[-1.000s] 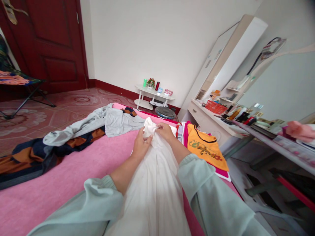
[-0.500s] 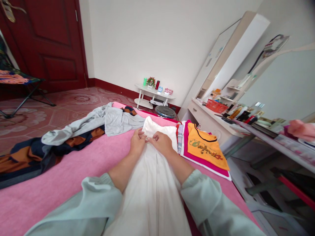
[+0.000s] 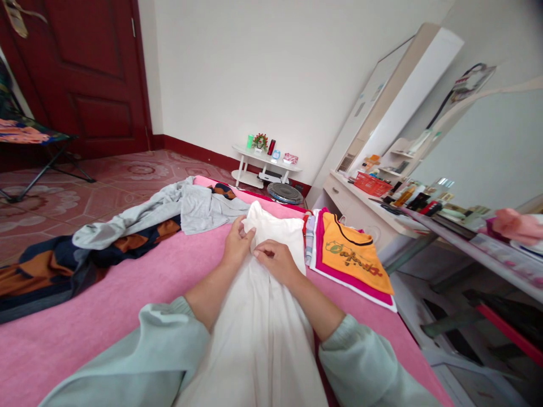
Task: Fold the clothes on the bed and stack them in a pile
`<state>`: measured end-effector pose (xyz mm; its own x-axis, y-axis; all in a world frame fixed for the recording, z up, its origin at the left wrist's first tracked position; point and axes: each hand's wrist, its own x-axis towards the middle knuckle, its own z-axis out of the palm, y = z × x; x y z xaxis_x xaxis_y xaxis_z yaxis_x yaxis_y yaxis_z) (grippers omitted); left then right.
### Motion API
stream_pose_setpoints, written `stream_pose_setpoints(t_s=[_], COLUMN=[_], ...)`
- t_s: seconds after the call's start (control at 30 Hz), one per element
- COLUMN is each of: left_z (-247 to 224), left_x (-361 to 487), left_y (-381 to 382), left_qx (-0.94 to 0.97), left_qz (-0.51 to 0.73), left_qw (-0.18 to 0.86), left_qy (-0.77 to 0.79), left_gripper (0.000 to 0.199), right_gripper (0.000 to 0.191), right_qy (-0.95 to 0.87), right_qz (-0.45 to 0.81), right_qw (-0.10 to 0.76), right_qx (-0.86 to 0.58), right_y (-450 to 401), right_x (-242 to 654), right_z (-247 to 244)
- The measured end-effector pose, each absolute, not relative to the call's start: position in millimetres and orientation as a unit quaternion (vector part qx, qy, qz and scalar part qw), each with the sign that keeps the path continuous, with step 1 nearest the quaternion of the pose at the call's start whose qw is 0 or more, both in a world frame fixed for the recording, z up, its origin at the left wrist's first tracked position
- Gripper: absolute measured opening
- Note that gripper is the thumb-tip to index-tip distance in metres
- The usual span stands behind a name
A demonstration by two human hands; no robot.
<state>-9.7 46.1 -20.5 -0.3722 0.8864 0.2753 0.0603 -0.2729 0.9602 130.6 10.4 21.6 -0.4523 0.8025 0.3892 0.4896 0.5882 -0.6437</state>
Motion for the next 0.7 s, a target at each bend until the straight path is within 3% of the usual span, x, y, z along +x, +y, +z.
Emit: stream_pose_setpoints(t_s=[0.1,0.17,0.33,0.4,0.57,0.7], left_z=[-21.8,-22.7,-25.5,-24.6,-13.2,-6.4], left_x=[-8.8,-7.4,-7.2,-7.8,-1.3,7.1], left_y=[44.2,42.4,44.7,46.3,36.4,20.4], left_qx=[0.502,0.517,0.528,0.536,0.64,0.78], left_qz=[0.627,0.615,0.602,0.599,0.572,0.467], left_qw=[0.278,0.272,0.275,0.279,0.286,0.253], left_qy=[0.526,0.53,0.531,0.526,0.426,0.33], left_gripper=[0.042,0.037,0.036,0.037,0.034,0.038], right_gripper=[0.019,0.028,0.048,0.049,0.044,0.044], right_qy=[-0.796,-0.776,-0.818,-0.821,-0.843,-0.762], right_qz=[0.174,0.113,0.06,0.043,0.045,0.108], right_qw=[0.413,0.414,0.179,0.152,0.203,0.367], right_qx=[-0.408,-0.461,-0.544,-0.549,-0.496,-0.522], right_y=[12.5,19.2,25.5,19.9,8.6,16.6], right_x=[137.5,146.6,165.8,165.2,157.8,167.2], right_z=[21.4,18.3,2.7,-0.1,2.1,-5.0])
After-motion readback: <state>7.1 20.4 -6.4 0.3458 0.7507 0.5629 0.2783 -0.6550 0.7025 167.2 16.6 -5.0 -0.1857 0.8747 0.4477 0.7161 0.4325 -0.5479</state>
